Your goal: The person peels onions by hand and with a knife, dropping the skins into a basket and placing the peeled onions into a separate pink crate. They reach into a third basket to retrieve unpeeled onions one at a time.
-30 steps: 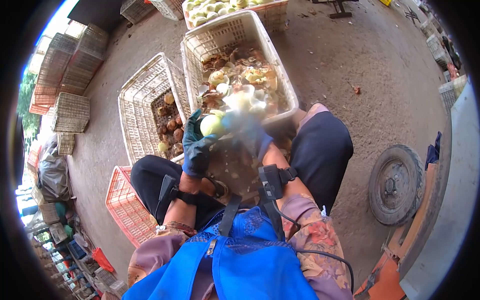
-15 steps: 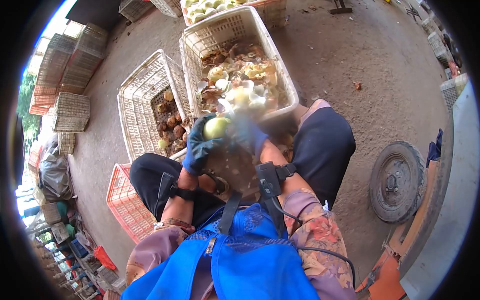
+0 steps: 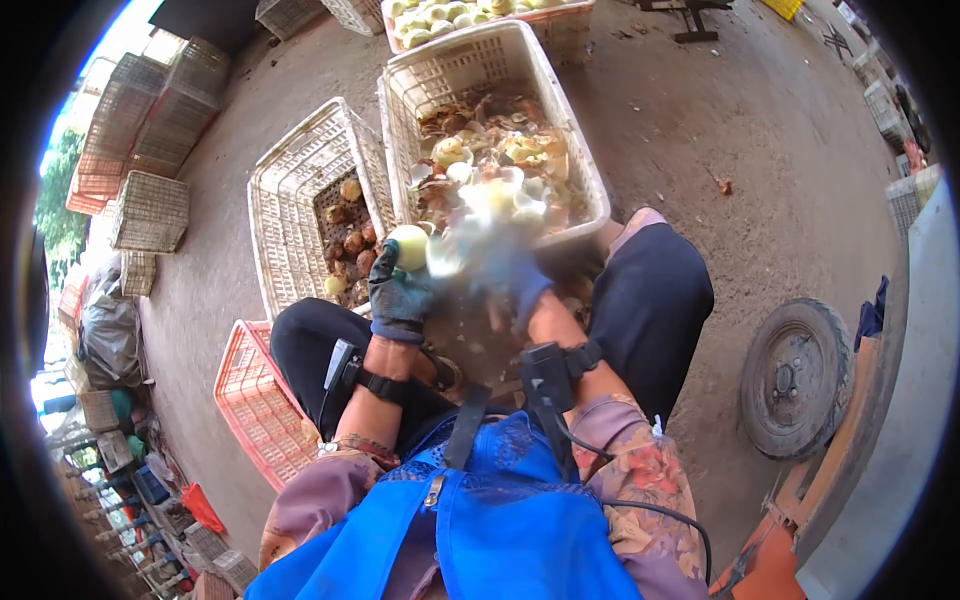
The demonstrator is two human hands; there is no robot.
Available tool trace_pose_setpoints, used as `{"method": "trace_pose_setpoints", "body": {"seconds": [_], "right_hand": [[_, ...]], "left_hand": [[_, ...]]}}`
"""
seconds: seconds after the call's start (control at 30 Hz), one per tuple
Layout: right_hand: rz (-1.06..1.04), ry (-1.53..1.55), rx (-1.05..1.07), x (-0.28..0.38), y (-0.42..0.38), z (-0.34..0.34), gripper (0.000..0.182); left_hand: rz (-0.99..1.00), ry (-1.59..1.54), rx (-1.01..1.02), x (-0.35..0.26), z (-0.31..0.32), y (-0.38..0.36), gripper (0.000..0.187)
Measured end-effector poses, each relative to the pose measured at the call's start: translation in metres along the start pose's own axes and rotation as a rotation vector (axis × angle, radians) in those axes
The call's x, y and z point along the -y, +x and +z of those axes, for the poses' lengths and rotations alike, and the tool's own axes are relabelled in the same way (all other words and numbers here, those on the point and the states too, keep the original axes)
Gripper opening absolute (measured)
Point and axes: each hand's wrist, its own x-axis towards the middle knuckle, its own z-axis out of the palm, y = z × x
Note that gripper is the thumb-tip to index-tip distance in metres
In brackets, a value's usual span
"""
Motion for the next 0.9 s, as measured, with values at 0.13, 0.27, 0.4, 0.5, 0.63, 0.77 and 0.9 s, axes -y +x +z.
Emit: {"method": "trace_pose_setpoints", "body": {"seconds": [0.13,0.27,0.4,0.5,0.63,0.77,0.9], "right_hand": [[0.467,-0.113,-0.281,-0.007,0.012,-0.018,0.063],[0.557,-0.205,-0.269,-0.034,-0.003,-0.015,0.055],[0.627,-0.012,-0.177,-0.007,-0.005,-0.002,0.053],[0.677,0.159,-0.052,0.012,-0.005,-0.009,0.053],[0.801,0.261,0.125,0.059,-0.006,-0.017,0.052],[0.548,0.127,0.265,0.073,0.024,-0.033,0.052],[0.571,-0.051,0.027,0.082,0.052,-0.038,0.055]], "left_hand": [[-0.444,-1.307,-0.194,-0.056,-0.026,-0.001,0.061],[-0.022,-1.02,-0.377,-0.092,-0.154,-0.015,0.052],[0.158,-0.715,-0.896,-0.089,-0.287,-0.092,0.039],[-0.129,-0.698,-0.875,0.015,-0.411,-0.211,0.028],[-0.412,-0.73,-1.512,-0.021,-0.368,-0.217,0.065],[-0.192,-0.793,-0.93,-0.054,-0.372,-0.147,0.049],[-0.198,-0.299,-0.437,-0.053,-0.324,0.002,0.047]]}}
